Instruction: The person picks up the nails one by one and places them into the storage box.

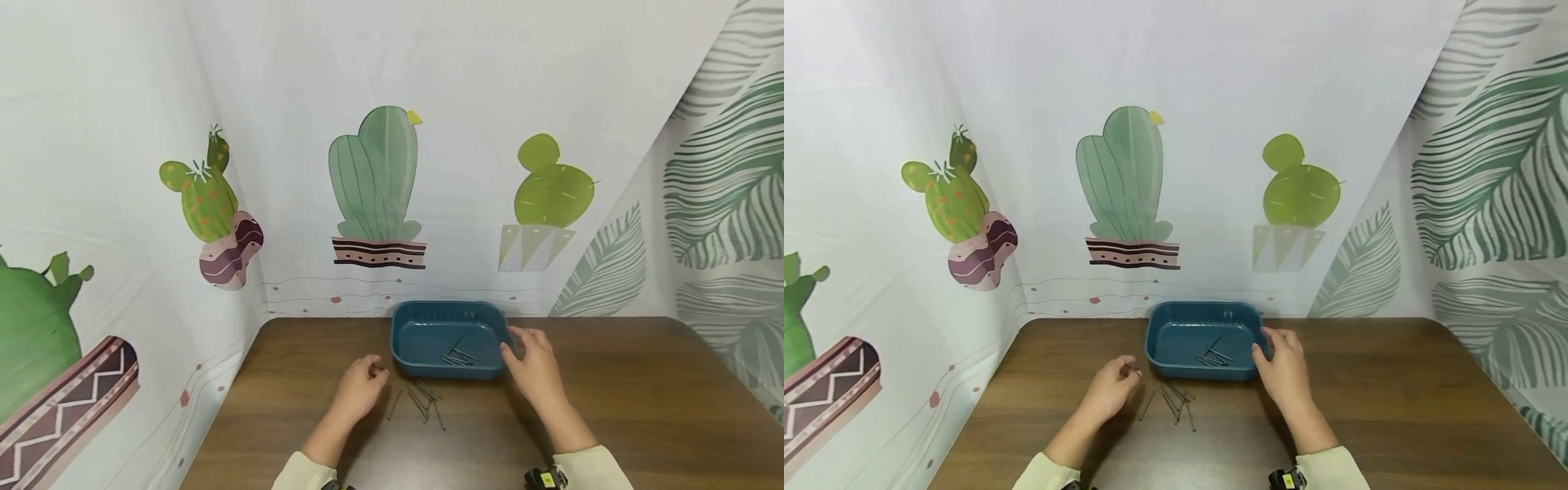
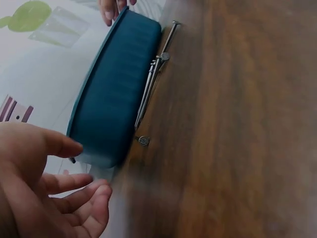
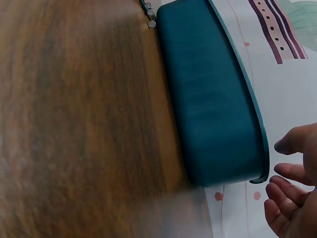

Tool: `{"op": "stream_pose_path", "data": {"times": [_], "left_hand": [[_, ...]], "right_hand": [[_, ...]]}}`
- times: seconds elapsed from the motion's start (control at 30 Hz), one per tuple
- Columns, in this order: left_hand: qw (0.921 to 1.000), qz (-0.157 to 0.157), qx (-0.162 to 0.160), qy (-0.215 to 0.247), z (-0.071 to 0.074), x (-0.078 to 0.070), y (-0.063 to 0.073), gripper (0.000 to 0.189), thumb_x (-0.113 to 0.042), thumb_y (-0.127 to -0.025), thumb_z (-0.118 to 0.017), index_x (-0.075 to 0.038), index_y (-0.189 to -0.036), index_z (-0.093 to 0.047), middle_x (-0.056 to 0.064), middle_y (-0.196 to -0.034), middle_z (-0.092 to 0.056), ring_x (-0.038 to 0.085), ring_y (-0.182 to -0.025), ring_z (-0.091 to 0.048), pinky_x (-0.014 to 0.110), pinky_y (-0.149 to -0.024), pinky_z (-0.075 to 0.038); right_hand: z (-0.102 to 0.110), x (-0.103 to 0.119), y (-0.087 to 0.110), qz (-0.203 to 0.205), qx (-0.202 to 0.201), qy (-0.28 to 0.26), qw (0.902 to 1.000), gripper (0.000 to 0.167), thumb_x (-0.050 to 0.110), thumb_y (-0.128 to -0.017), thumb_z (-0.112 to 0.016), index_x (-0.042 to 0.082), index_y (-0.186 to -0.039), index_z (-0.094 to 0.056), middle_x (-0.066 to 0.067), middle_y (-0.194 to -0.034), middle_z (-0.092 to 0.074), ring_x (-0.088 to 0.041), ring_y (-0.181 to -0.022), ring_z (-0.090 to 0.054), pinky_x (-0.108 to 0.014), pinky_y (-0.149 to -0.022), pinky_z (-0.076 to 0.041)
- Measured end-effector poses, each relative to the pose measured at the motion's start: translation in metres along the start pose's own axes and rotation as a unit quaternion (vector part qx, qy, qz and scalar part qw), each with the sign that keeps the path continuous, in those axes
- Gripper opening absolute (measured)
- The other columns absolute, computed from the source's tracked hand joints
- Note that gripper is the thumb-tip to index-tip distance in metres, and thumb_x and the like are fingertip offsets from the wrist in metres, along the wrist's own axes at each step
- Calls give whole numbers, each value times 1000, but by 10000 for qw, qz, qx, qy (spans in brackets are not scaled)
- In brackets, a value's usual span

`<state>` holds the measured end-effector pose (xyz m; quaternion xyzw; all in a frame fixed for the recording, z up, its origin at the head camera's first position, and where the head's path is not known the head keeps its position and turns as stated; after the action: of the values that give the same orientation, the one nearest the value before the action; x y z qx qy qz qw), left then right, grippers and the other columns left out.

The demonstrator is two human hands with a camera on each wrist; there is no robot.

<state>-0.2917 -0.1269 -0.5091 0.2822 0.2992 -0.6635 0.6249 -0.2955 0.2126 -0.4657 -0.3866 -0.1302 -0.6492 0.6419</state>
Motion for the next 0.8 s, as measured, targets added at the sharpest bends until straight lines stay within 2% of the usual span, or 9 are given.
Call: {"op": "stream_pose_path", "data": {"times": [0.13, 0.33, 0.47, 0.8], "left_hand": [[9987, -303, 212, -358, -4, -5, 7, 24, -20, -90, -67, -5, -108, -70, 1, -90, -62, 11, -80, -55, 28, -70, -46], [9970, -532, 420, -368, -7, -8, 18, 19, -19, -87, -71, -7, -102, -71, 0, -87, -61, 8, -76, -53, 24, -67, -45], [9946, -701, 538, -553, -8, -10, 24, 20, -18, -85, -75, -6, -100, -71, 0, -84, -61, 7, -76, -52, 23, -65, -44], [9917, -764, 595, -844, -10, -14, 31, 22, -15, -78, -81, -5, -94, -70, -1, -79, -58, 6, -71, -50, 22, -62, -41]], "right_hand": [[-2, -4, 0, -118, 117, 32, 9999, 46, 18, -96, -64, -6, -135, -58, -27, -125, -54, -43, -115, -58, -58, -96, -47], [-5, -7, 1, -178, 193, -10, 9997, 46, 17, -97, -63, -6, -136, -57, -26, -126, -53, -42, -116, -58, -58, -95, -48], [-7, -10, 1, -203, 199, -32, 9996, 45, 17, -97, -63, -6, -135, -57, -26, -125, -53, -42, -114, -59, -57, -95, -48], [-10, -17, 0, -329, 331, -67, 9989, 45, 17, -97, -61, -6, -136, -56, -27, -126, -54, -37, -105, -65, -54, -90, -52]]}}
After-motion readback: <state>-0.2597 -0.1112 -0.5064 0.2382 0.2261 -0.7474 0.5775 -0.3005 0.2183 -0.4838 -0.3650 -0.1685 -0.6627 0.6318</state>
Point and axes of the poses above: each hand's wrist, its own y-axis away from the middle knuckle, its own z-axis out of the back of the hand, x = y × z, the point moved 8 cm from there along -y, towards the middle knuckle
